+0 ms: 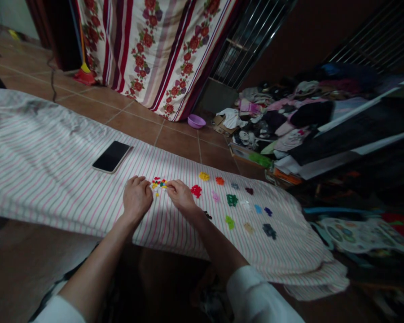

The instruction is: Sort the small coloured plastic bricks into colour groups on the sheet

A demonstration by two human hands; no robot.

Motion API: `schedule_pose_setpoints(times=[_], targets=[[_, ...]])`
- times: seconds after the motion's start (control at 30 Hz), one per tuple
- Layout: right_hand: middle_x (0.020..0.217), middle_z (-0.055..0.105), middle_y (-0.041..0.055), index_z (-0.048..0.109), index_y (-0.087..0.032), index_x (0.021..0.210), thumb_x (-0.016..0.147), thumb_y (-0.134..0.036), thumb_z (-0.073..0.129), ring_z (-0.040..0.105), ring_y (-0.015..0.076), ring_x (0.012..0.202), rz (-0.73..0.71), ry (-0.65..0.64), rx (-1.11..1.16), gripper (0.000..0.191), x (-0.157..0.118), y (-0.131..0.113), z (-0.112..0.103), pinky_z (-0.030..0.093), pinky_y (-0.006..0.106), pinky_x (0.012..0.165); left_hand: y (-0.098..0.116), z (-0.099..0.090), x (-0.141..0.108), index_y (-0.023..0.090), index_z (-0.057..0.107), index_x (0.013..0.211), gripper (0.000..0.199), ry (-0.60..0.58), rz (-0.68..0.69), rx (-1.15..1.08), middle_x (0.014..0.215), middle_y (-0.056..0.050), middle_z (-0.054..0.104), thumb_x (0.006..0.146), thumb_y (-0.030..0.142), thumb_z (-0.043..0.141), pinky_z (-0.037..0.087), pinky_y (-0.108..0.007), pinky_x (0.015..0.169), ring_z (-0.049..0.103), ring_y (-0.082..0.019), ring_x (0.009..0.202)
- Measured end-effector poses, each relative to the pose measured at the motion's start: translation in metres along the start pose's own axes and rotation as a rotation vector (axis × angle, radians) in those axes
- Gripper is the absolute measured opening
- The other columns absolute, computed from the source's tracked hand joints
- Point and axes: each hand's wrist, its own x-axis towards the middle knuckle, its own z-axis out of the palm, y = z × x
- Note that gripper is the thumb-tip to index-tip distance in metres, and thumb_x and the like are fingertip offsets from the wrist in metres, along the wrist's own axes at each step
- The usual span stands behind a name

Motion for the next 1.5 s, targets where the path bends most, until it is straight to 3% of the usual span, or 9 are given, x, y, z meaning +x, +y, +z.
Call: schedule_pose_setpoints(times=[0.23,0.5,0.8,1.2,1.37,1.5], targets=[[0.092,0.065,0.0046,0.064,-0.022,0.090,0.084,-0.017,0.053,0.060,0.0194,0.091,-0.019,0.149,-0.020,0.013,-0.012,0.003,0.019,0.046,0.032,0.085,0.002,-0.001,0.000,0.013,0.074,0.094,0.037,0.003,0.001,0.017,0.111,-0.013,0.068,0.086,0.022,0.038,0.039,-0.042,0.106,0.054,-0.027,0.112],[0.087,0.064,0.0033,0.058,-0.022,0.086,0.081,-0.019,0.048,0.059,0.0174,0.080,0.004,0.251,0.041,0.011,-0.016,0.003,0.023,0.047,0.031,0.081,0.005,-0.005,0.001,0.013,0.073,0.094,0.037,-0.018,-0.025,0.011,0.113,-0.013,0.067,0.086,0.024,0.038,0.041,-0.042,0.104,0.054,-0.028,0.113],[0.089,0.063,0.0039,0.059,-0.022,0.090,0.083,-0.019,0.046,0.059,0.0170,0.081,0.015,0.265,0.069,0.015,-0.017,0.002,0.022,0.047,0.030,0.081,0.002,-0.006,-0.002,0.012,0.072,0.094,0.037,-0.023,-0.001,-0.016,0.113,-0.016,0.067,0.084,0.023,0.039,0.041,-0.044,0.105,0.054,-0.029,0.114],[0.091,0.067,0.0055,0.060,-0.024,0.091,0.092,-0.025,0.041,0.062,0.0195,0.091,0.045,0.328,0.102,0.019,-0.016,0.009,0.023,0.048,0.032,0.085,0.014,-0.004,0.002,0.017,0.072,0.091,0.035,0.052,-0.098,0.011,0.106,-0.012,0.069,0.083,0.022,0.038,0.048,-0.043,0.090,0.059,-0.028,0.101],[0.093,0.068,0.0056,0.062,-0.023,0.091,0.091,-0.026,0.042,0.063,0.0186,0.092,0.047,0.344,0.158,0.021,-0.010,0.012,0.013,0.049,0.030,0.084,0.015,-0.008,0.002,0.016,0.071,0.092,0.034,0.006,-0.134,0.003,0.108,-0.011,0.068,0.083,0.022,0.039,0.047,-0.042,0.090,0.058,-0.028,0.105],[0.093,0.069,0.0045,0.065,-0.023,0.092,0.088,-0.027,0.047,0.063,0.0173,0.088,0.060,0.360,0.159,0.019,0.001,0.022,-0.011,0.050,0.029,0.081,0.014,-0.007,0.002,0.015,0.070,0.092,0.034,-0.002,-0.127,0.014,0.109,-0.012,0.068,0.082,0.022,0.039,0.046,-0.041,0.091,0.057,-0.028,0.106]])
